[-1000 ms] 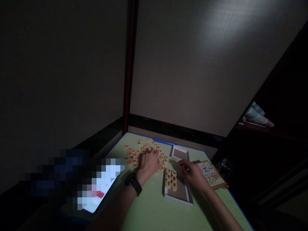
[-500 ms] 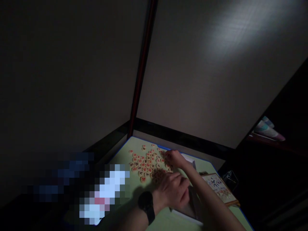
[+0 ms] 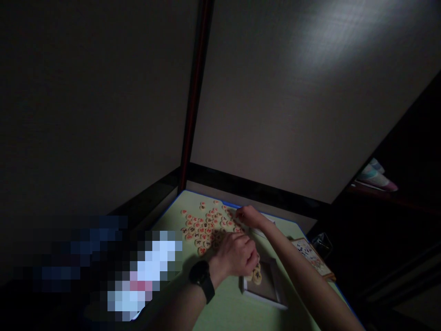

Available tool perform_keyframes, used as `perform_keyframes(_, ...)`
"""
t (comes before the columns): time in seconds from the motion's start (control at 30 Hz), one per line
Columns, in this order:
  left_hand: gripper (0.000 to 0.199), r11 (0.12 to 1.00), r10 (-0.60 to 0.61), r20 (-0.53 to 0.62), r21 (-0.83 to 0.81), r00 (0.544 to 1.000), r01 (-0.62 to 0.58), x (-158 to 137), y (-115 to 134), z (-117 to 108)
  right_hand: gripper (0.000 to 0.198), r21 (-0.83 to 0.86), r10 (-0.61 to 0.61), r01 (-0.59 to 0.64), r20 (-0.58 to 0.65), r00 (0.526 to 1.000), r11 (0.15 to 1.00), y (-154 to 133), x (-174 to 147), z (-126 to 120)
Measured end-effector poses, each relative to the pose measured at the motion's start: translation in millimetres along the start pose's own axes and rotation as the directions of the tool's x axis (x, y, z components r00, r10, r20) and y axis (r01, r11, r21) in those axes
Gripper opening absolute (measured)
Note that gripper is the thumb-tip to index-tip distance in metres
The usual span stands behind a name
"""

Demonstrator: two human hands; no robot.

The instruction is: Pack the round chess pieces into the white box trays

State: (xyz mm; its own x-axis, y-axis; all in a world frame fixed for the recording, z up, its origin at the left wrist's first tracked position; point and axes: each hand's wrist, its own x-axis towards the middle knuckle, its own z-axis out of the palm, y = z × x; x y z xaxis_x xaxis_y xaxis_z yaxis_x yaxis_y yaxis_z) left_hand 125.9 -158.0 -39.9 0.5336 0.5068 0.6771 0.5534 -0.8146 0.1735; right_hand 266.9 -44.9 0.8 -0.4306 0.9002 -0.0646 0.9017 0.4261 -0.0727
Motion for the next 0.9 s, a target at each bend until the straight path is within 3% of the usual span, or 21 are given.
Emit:
perform_keyframes(0.13, 0.011, 0.993, 0.108, 0.085, -0.052, 0.991, -0.103, -3, 18, 4, 0.037, 0.014, -0.062, 0.061, 0.070, 0.996, 0.998, 7, -10, -2)
perform_keyframes(0.33, 0.009, 0.963, 0.254, 0.090, -0.121, 0.963, -0.243, -4, 40, 6, 0.035, 0.042, -0.123, 0.119, 0.114, 0.986, 0.992, 8, -22, 2)
perform_keyframes(0.53, 0.011, 0.950, 0.284, 0.007, -0.138, 0.959, -0.280, -7, 47, 8, 0.028, 0.046, -0.104, 0.103, 0.033, 0.994, 0.994, 4, -23, -1)
perform_keyframes(0.73, 0.015, 0.944, 0.278, -0.094, -0.159, 0.956, -0.290, -8, 49, 14, 0.030, 0.098, -0.206, 0.203, 0.023, 0.978, 0.974, -25, -14, 2)
perform_keyframes(0.9, 0.016, 0.940, 0.296, -0.141, -0.131, 0.945, -0.314, -6, 46, 12, 0.021, 0.069, -0.274, 0.272, 0.020, 0.962, 0.960, -49, -10, 12)
